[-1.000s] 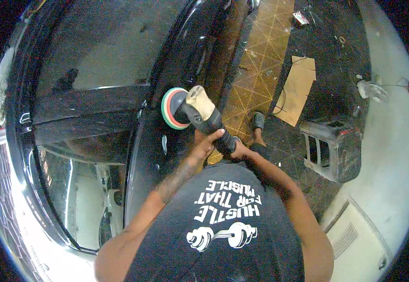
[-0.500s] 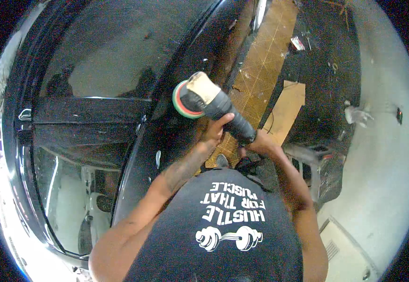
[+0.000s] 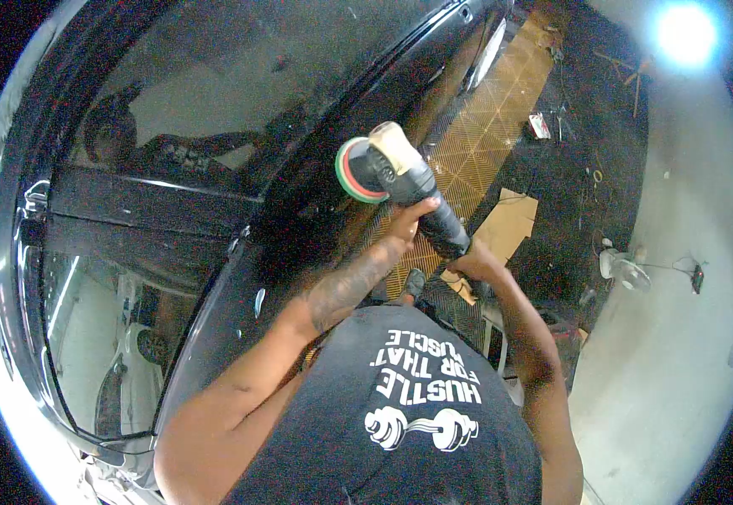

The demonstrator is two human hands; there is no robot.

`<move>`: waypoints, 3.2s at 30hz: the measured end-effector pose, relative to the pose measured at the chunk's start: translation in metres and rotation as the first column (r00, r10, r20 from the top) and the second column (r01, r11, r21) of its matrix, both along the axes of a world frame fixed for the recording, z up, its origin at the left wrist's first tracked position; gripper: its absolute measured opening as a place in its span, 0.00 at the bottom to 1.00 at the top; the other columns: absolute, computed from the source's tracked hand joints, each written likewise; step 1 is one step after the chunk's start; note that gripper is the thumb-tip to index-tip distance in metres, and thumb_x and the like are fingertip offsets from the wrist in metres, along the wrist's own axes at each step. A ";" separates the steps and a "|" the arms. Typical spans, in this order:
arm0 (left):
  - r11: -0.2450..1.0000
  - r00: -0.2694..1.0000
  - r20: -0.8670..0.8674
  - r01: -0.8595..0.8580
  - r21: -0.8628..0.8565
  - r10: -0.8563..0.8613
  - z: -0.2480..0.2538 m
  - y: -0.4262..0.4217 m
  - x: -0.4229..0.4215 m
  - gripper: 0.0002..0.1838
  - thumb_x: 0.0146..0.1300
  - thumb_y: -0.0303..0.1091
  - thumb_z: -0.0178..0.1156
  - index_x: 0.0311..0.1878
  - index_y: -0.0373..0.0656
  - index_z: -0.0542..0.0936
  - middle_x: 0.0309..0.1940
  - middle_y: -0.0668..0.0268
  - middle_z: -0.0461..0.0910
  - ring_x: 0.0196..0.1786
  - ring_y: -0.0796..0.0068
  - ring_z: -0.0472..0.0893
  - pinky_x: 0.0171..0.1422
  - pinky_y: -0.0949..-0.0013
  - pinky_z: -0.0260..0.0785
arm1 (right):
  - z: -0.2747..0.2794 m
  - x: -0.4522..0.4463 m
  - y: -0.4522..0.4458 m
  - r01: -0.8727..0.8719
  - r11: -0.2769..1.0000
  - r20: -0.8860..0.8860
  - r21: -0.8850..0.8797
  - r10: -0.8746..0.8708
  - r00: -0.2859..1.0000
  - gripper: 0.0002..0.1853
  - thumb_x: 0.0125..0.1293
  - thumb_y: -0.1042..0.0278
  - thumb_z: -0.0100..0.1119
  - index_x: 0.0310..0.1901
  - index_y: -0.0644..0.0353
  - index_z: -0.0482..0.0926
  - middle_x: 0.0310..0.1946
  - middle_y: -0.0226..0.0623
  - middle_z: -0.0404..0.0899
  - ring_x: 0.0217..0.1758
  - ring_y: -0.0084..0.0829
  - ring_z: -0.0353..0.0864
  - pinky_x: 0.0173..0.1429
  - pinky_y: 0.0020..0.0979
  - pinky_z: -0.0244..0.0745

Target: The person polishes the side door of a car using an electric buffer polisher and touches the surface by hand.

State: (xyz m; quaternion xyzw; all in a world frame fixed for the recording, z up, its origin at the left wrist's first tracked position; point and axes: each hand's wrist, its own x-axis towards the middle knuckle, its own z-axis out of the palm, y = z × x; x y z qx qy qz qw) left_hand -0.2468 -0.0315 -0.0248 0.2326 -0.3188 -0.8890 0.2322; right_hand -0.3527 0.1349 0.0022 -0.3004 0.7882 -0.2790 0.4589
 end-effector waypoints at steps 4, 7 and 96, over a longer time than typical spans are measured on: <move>0.983 0.973 0.224 0.093 -0.157 -0.056 0.030 -0.030 0.000 0.24 0.49 0.39 0.75 0.48 0.41 0.80 0.39 0.66 0.83 0.41 0.71 0.83 0.49 0.61 0.77 | -0.024 0.023 -0.030 0.106 0.994 0.198 -0.038 -0.097 0.975 0.22 0.45 0.68 0.74 0.42 0.65 0.78 0.31 0.34 0.81 0.30 0.27 0.80 0.38 0.33 0.77; 0.986 0.983 0.183 0.047 -0.160 -0.017 0.033 -0.025 0.025 0.27 0.48 0.38 0.76 0.52 0.41 0.78 0.43 0.65 0.82 0.45 0.69 0.82 0.54 0.60 0.76 | -0.053 0.037 -0.027 -0.032 0.999 0.159 0.008 0.030 0.987 0.30 0.41 0.65 0.76 0.49 0.61 0.77 0.41 0.34 0.81 0.41 0.30 0.80 0.49 0.36 0.76; 0.903 0.972 0.144 -0.109 -0.415 0.183 0.067 0.030 0.222 0.32 0.48 0.29 0.76 0.57 0.37 0.75 0.49 0.65 0.79 0.51 0.69 0.80 0.60 0.64 0.72 | -0.120 0.194 0.018 -0.168 0.963 0.153 -0.210 0.202 0.967 0.32 0.37 0.64 0.76 0.49 0.65 0.81 0.45 0.42 0.85 0.48 0.37 0.83 0.57 0.36 0.76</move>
